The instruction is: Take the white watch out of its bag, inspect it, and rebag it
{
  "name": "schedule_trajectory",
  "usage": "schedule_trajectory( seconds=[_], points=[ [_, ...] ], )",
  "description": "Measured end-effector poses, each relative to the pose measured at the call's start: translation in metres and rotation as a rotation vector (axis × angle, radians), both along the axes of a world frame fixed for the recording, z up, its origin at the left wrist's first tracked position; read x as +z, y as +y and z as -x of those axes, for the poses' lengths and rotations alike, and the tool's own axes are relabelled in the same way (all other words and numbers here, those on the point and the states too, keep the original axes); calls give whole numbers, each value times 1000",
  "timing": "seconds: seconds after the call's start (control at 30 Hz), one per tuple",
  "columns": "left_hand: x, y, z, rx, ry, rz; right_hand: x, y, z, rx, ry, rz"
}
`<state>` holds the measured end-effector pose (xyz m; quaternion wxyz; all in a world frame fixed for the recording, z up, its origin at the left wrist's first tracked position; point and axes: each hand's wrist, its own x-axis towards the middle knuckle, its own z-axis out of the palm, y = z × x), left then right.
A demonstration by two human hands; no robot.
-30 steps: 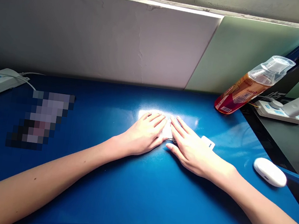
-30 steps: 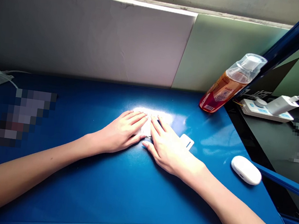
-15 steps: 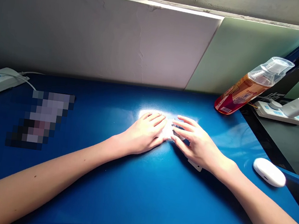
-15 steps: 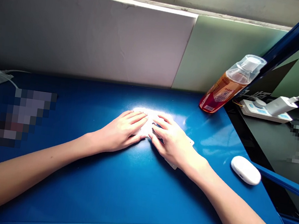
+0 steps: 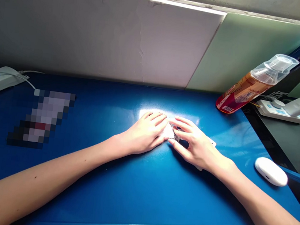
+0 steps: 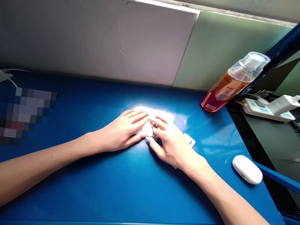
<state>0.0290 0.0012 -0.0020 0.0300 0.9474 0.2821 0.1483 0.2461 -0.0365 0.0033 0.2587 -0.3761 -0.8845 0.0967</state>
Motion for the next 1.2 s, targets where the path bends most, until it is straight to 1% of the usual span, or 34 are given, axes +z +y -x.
schedule_trajectory(
  seconds=[0.17,0.3,0.43,0.53,0.6,0.77,0.93,1.03,1.13,1.2],
  points=[
    [0,-1,-1,2,-14,18,3,-2,4,28,-31,-21],
    [-1,0,0,1,-30,47,-3,2,1,19,16,-15],
    [-1,1,1,-4,-23,41,-8,7,-4,-50,99,-40],
    [-1,1,1,-2,-17,23,-7,8,-6,-109,83,-45],
    [-2,1,2,2,-16,22,-7,8,-6,-118,53,-40],
    [-4,1,3,19,-63,63,-7,10,-8,-84,3,-13],
    [-8,1,6,46,-176,121,-3,15,-17,-104,-27,23],
    [-9,0,6,32,-221,165,0,17,-20,-59,-66,54],
    [-7,0,6,30,-271,210,2,17,-21,0,-79,85],
    [-1,3,8,28,-264,220,3,18,-22,21,-80,100]
  ],
)
